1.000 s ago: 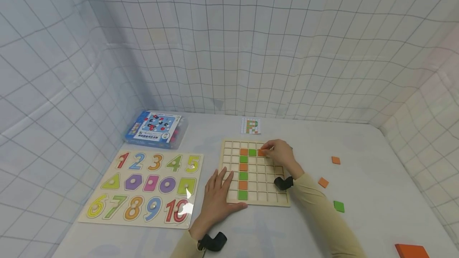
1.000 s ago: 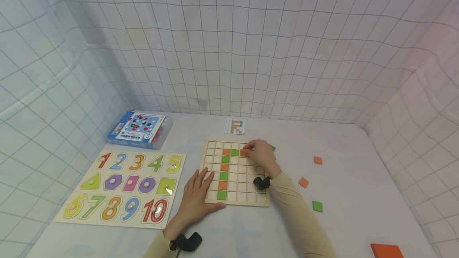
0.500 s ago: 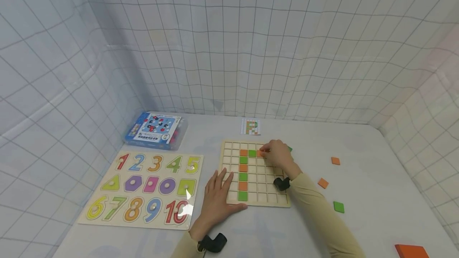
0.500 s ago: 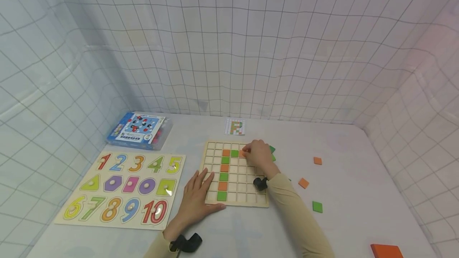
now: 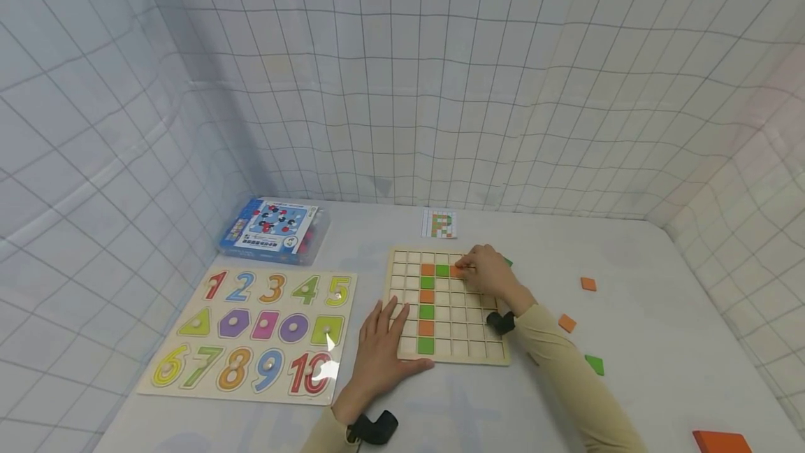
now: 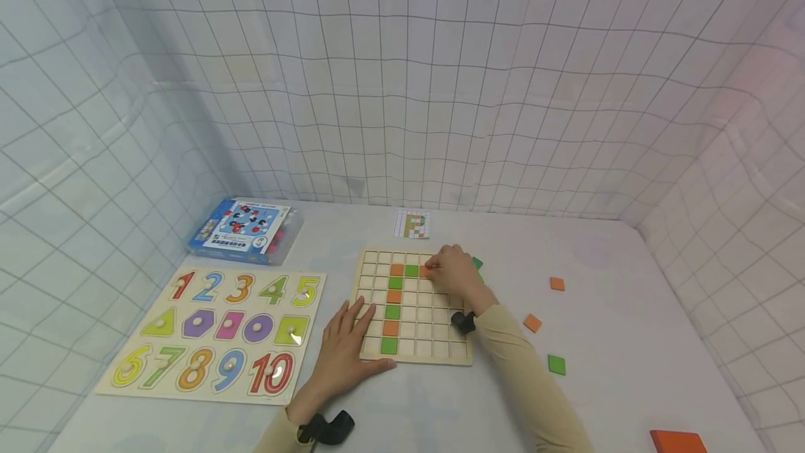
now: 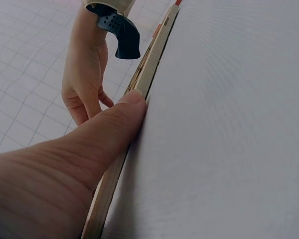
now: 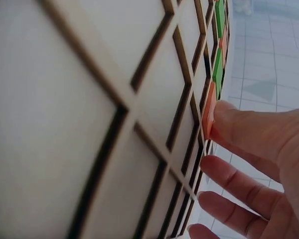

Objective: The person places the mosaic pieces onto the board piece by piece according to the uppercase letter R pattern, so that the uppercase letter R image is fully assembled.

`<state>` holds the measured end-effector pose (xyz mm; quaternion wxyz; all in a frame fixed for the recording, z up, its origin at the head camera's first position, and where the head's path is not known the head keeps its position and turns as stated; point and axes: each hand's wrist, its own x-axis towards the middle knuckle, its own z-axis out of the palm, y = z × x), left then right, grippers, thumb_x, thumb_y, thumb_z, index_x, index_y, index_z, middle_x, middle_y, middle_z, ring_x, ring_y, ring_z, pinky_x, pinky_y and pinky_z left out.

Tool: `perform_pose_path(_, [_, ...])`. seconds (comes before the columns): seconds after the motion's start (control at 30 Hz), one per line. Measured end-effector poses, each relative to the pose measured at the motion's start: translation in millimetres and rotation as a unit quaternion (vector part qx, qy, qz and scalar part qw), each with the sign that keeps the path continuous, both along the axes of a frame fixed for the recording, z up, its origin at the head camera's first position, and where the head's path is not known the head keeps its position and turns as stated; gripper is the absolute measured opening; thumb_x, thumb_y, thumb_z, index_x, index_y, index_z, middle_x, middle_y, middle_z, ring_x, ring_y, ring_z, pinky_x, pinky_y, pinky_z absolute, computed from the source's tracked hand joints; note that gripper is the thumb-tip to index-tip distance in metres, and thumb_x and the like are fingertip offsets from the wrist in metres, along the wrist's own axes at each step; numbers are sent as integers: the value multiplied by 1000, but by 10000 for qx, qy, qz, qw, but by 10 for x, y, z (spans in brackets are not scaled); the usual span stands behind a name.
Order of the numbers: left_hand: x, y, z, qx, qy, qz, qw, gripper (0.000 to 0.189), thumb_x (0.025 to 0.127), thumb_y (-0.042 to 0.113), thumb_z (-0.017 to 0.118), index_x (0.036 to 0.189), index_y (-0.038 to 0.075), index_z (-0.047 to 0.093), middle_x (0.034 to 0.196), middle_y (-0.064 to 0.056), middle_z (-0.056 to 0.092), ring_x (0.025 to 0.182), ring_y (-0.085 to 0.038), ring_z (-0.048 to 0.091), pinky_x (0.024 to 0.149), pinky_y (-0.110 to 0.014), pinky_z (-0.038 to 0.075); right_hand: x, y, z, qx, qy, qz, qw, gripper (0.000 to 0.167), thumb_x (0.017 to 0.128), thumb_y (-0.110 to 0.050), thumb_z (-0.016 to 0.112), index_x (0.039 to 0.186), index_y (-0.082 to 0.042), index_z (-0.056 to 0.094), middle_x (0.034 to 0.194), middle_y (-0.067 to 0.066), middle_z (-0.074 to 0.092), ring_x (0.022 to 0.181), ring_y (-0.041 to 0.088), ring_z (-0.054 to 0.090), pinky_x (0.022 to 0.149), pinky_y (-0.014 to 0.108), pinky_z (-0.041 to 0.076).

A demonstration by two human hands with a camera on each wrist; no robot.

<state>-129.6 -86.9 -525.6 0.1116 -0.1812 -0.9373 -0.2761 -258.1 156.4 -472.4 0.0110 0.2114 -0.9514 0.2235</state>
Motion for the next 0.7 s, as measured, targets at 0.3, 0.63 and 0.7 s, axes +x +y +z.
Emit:
perform_pose_path(0.3, [9,1,17,-6,-218,1,9998,101,66,61,76,143,5,42,149,-16,28,137,-41,16,106,-56,18,-38,146,-8,-296,309,-276,9987,28,92,-23,65,112,-5,70,111,11,66,99,31,54,82,47,45])
perform_pose_path(0.63, [-1,-1,-7,-12,-188,-14,9998,101,66,61,76,143,6,41,150,-16,27,137,-40,16,106,-56,17,-33,348,42,-671,740,-779,9919,34,93,-20,62,120,0,64,119,19,61,110,41,51,90,59,37])
perform_pose_path(0.7, [-5,-1,-11,-10,-173,-12,9998,101,66,61,76,143,6,41,150,-16,27,137,-40,16,106,-56,17,-40,391,31,-664,786,-854,9910,34,94,-20,62,120,0,64,120,20,61,110,42,51,90,59,38])
